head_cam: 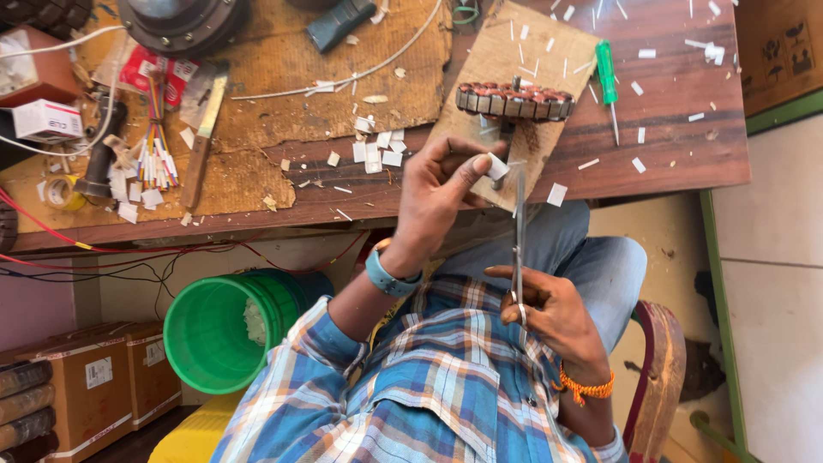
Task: The person works on a cylindrical electrical component, likely a motor armature, using a screwdriver to adjust internal parts and scissors to cut small white insulating pieces. They repeatedly insert the cut pieces into slots on the component while seated at a cluttered workbench.
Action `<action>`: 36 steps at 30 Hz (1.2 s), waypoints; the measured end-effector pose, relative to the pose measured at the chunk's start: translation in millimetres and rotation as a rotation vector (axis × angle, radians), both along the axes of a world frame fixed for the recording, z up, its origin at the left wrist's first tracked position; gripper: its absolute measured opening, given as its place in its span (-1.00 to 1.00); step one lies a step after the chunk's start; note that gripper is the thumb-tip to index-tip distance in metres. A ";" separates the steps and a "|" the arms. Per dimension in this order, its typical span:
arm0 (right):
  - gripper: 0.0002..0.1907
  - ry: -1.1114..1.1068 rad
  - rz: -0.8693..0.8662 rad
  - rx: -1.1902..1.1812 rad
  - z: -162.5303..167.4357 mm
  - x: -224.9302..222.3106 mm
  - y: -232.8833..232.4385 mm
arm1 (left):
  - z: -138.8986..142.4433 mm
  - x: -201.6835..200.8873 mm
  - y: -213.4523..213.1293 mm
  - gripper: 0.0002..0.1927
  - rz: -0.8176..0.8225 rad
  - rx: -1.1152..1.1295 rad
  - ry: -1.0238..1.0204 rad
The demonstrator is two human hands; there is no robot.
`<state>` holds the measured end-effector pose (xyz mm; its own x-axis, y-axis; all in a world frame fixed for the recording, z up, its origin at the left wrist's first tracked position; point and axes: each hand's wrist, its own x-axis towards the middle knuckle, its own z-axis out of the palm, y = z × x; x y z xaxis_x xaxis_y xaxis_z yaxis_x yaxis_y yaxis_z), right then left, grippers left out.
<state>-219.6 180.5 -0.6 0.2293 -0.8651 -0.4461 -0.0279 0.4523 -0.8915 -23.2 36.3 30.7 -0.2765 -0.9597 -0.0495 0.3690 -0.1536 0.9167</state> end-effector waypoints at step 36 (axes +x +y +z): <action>-0.24 -0.189 -0.030 0.049 -17.2 -9.8 16.3 | -4.4 -2.0 -3.6 -0.81 -0.221 -0.101 -0.388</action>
